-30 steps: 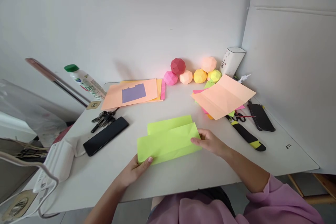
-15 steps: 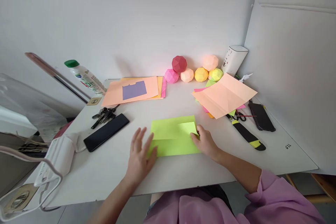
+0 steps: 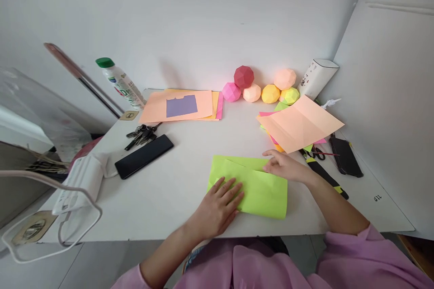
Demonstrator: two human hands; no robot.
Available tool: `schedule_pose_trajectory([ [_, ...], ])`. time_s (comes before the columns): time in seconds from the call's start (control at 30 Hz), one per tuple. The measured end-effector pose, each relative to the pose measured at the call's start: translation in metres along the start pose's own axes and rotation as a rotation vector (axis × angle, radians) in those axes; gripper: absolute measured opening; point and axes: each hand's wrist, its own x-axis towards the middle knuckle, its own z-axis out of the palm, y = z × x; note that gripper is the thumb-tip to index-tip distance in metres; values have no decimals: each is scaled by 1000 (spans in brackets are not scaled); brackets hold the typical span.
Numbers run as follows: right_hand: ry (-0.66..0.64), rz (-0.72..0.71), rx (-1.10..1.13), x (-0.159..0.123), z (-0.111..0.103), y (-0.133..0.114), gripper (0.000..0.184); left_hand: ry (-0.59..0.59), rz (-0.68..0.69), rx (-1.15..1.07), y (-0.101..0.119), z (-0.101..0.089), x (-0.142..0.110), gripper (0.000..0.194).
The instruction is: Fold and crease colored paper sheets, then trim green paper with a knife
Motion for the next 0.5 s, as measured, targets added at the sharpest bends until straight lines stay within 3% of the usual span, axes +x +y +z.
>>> schedule_pose_trajectory([
  [0.1,-160,-68,-127,25,5,-10,46,15,12,8,3,-1,3,38],
  [0.17,-191,-165,-197,39,16,-17,41,29,13,23,4,-1,4,38],
  [0.33,-191,-318,-372,62,38,-39,23,84,14,54,6,2,3,36],
  [0.5,-128,-374,-611,75,51,-52,16,124,-182,83,27,8,0,40],
])
